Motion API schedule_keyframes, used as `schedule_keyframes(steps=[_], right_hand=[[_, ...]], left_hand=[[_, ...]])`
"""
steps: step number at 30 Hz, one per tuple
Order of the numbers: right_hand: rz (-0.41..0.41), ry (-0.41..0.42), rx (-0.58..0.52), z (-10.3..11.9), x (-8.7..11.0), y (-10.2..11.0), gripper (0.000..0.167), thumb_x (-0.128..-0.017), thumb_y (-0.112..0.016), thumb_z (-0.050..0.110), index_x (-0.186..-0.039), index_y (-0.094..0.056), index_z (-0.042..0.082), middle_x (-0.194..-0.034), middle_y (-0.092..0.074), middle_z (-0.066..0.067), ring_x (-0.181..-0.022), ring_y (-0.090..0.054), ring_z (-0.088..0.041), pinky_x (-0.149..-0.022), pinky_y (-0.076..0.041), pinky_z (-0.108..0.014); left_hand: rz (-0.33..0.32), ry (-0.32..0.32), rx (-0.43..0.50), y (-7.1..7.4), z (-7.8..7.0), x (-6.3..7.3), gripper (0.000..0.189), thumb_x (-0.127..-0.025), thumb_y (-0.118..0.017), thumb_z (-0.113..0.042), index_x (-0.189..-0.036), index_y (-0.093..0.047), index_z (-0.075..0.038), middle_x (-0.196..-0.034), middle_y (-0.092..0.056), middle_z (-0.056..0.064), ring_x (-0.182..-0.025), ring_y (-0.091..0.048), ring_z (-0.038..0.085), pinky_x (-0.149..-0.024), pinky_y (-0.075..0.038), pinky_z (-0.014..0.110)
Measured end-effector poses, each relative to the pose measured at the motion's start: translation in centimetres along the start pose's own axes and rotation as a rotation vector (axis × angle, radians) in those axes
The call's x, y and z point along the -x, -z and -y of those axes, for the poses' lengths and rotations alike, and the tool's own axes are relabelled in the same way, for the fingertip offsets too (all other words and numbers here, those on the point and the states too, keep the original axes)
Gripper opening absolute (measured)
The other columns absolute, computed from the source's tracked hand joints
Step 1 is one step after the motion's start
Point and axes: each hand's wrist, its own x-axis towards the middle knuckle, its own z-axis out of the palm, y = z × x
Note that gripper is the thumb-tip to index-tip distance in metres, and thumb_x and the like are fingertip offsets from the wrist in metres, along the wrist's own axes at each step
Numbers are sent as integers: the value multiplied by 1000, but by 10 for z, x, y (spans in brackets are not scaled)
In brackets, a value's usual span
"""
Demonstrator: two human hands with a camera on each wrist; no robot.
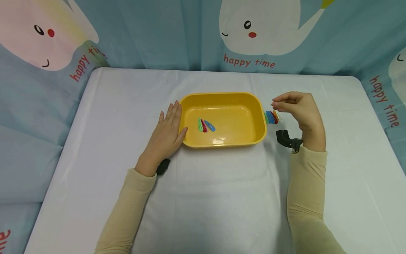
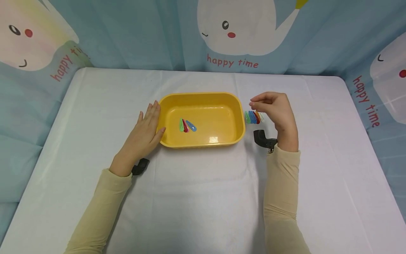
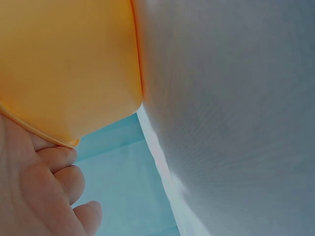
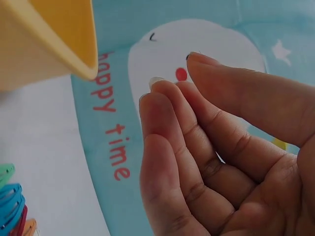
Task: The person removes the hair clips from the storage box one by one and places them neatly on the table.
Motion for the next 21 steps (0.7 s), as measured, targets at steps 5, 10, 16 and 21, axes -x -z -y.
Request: schedule_keyframes(steps=[5,10,16,21], right_hand=[[23,25,-28,3,1,-4,9,-86,-68,8,-90,-72,2,-78,-70,6,-74,-66,-8,-70,-52,-17],[37,38,-3,6,1,-8,9,-86,-68,9,-90,-72,2,-79,-70,4,-76,-66,-11,-71,-52,-17],[47,52,25,9,1,-13,11,-85,-70,12,-90,-72,1,-81,-70,0,-76,-65,-14,-73,-51,-17],[68,44,32,11,4,-17,13,-85,-70,12,-91,-71,0,-80,-70,0,-76,-65,-15,-73,-51,-18]], left_hand=[[-8,-5,1,-1,1,0,67,-101,-36,-32,-149,-6,4,-157,-1,15,-144,0,28,-113,-1,48],[-13,-8,1,-1,2,0,67,-101,-36,-32,-149,-6,5,-157,-1,15,-144,-2,29,-113,-2,49],[-11,-5,4,1,3,0,67,-102,-35,-32,-149,-4,4,-157,0,15,-144,2,26,-113,-1,48],[-12,-5,14,0,2,1,67,-101,-35,-33,-149,-5,3,-157,-1,14,-143,2,25,-113,-1,48]])
